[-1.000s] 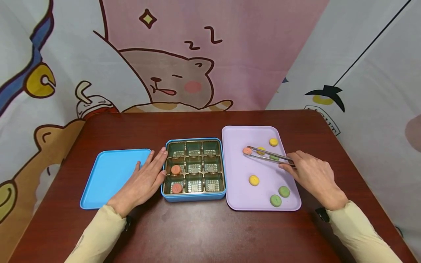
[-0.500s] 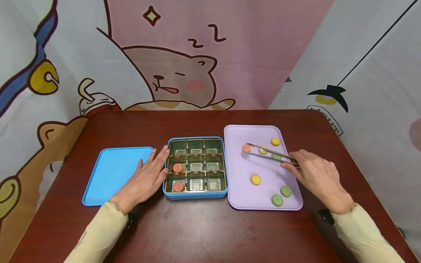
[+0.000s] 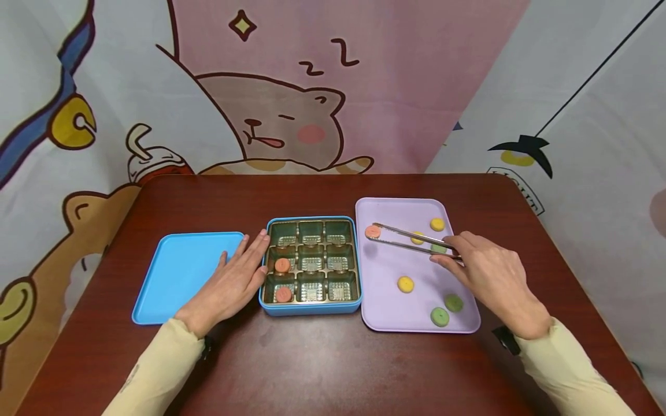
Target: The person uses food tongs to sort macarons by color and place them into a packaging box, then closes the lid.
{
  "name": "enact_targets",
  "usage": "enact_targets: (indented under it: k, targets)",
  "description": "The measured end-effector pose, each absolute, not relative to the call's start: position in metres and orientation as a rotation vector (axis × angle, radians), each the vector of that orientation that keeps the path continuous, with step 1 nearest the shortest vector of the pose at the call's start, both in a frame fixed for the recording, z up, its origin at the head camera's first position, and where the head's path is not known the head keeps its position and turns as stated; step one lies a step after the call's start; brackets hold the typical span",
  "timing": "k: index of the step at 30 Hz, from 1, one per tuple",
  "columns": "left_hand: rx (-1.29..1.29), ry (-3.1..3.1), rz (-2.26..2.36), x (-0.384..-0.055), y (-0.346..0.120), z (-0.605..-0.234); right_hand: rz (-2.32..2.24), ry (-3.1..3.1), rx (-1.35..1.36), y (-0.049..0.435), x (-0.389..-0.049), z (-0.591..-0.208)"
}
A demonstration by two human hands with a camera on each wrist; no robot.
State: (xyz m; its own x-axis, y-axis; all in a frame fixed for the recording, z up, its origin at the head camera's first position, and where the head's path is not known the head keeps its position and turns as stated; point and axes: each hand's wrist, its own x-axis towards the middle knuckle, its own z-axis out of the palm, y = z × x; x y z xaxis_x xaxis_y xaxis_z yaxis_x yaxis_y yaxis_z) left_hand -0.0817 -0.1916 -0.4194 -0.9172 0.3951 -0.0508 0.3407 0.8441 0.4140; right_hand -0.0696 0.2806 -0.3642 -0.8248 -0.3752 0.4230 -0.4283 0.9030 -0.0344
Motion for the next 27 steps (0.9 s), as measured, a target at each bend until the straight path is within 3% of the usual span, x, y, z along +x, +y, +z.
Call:
enact_targets:
  k: [27]
  targets:
    - [0.562,2.891,0.596,-0.083,-0.192,-0.42,0.175,-2.578,0.856,0.219,-0.095,-0.355]
